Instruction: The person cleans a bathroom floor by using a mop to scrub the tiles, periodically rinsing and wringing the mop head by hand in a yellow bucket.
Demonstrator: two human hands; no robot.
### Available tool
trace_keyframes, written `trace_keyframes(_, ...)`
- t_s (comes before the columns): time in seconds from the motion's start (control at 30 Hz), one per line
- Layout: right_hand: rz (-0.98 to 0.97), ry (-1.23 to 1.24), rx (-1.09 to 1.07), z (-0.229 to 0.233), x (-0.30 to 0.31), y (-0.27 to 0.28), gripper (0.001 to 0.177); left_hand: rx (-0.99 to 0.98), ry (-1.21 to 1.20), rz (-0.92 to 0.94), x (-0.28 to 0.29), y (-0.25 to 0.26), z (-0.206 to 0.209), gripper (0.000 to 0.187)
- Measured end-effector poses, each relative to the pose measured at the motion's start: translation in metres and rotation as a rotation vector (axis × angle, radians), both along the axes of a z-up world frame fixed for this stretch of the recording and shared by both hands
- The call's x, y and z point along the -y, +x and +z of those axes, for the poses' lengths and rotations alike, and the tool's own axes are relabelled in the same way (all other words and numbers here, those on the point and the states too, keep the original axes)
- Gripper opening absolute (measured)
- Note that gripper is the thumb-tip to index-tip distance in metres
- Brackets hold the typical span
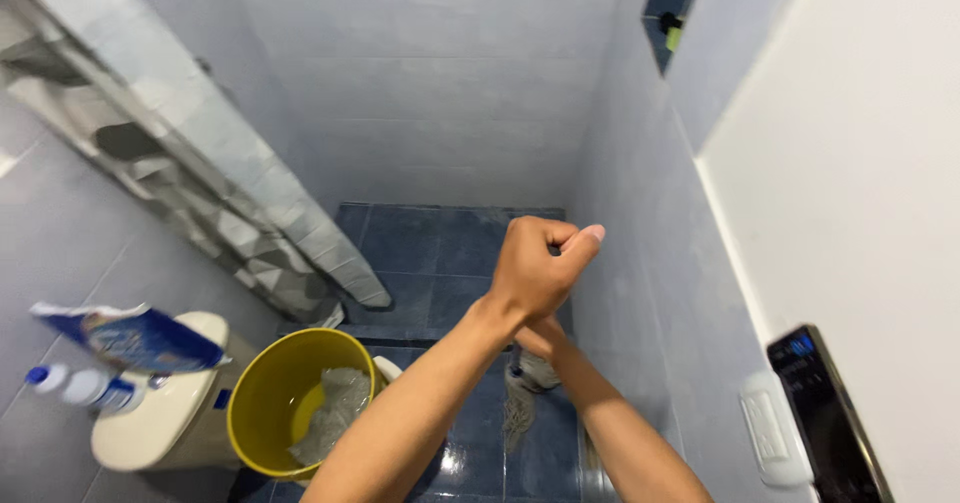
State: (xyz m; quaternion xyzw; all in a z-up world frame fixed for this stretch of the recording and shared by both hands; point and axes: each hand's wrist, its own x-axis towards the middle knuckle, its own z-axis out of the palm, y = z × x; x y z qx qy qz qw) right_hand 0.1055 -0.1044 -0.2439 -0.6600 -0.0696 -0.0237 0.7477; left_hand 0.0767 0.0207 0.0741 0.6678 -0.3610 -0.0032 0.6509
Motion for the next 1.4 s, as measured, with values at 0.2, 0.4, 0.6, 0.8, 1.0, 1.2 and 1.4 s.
trace_keyframes(0.2,0.137,0.395,-0.023,-0.010,-0.048,0.019,0.034,0.087,0.163,0.020,-0.028,-0.005,-0.013,0.055)
trace_keyframes(0.4,-0.011,0.039,-0.209,-0.024,-0.077,-0.018,0.024,0.079,0.392,-0.055,-0.039,-0.019,-0.067,0.048)
trace_keyframes(0.6,0.008,0.233,-0.131,-0.049,-0.099,-0.033,0.024,0.185,0.351,0.126,-0.048,-0.041,-0.084,0.043)
trace_keyframes(0.8,-0.062,0.224,-0.119,-0.116,-0.109,-0.006,0.032,0.282,0.380,0.033,-0.056,-0.052,-0.099,0.040)
trace_keyframes(1.0,0.150,-0.147,0.088,-0.078,-0.143,0.013,0.026,0.025,0.009,0.383,-0.104,-0.042,-0.027,0.052)
trace_keyframes(1.2,0.225,-0.404,0.135,-0.058,-0.166,-0.050,0.022,0.159,0.060,0.546,-0.149,-0.077,-0.021,0.052)
trace_keyframes(1.4,0.306,-0.667,-0.007,-0.058,-0.181,-0.094,0.039,0.032,0.083,0.566,-0.174,-0.127,-0.037,0.047)
